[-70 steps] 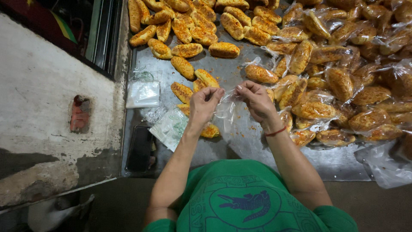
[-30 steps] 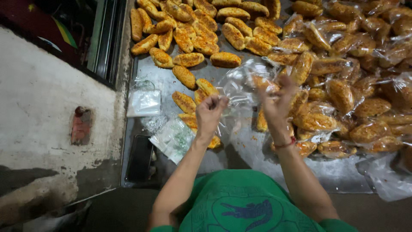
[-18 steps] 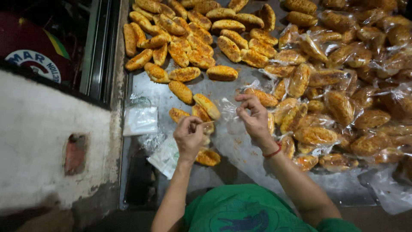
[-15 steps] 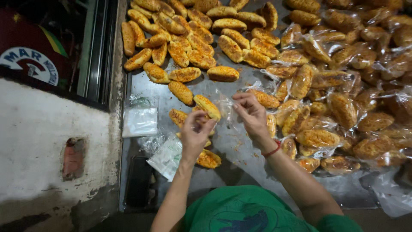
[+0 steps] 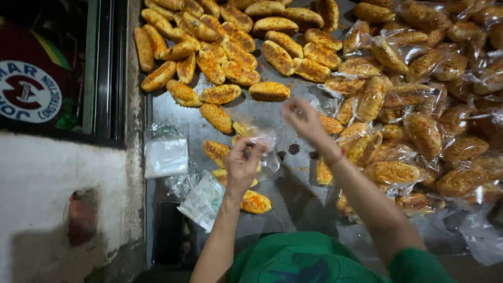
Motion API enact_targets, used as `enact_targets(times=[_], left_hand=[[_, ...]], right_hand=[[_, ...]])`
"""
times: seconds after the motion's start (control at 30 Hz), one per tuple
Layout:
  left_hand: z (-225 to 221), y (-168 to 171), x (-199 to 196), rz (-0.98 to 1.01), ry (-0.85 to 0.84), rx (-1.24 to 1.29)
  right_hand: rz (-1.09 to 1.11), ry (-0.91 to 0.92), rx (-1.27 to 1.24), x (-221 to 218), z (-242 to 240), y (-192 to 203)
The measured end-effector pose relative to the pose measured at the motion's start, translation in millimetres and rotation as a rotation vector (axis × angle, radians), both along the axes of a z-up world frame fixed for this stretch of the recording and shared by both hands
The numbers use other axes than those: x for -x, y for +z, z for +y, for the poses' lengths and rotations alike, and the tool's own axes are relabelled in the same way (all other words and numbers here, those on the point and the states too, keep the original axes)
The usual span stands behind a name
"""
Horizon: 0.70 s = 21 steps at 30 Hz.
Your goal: The person packages baked bread rolls by inserting them individually into plastic bags by hand and setting them aside on the table.
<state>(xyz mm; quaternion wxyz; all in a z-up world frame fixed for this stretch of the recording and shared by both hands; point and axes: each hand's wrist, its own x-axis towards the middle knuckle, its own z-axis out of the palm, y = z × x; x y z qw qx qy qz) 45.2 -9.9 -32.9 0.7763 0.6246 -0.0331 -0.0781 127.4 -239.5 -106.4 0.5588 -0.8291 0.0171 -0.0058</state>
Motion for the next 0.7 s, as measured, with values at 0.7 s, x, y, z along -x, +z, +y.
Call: enact_targets(times=[0.7], left_hand=[[43, 34, -3, -0.481, 0.200, -0.942]], right_hand=[[-0.475, -0.209, -0.769, 0, -67, 30]])
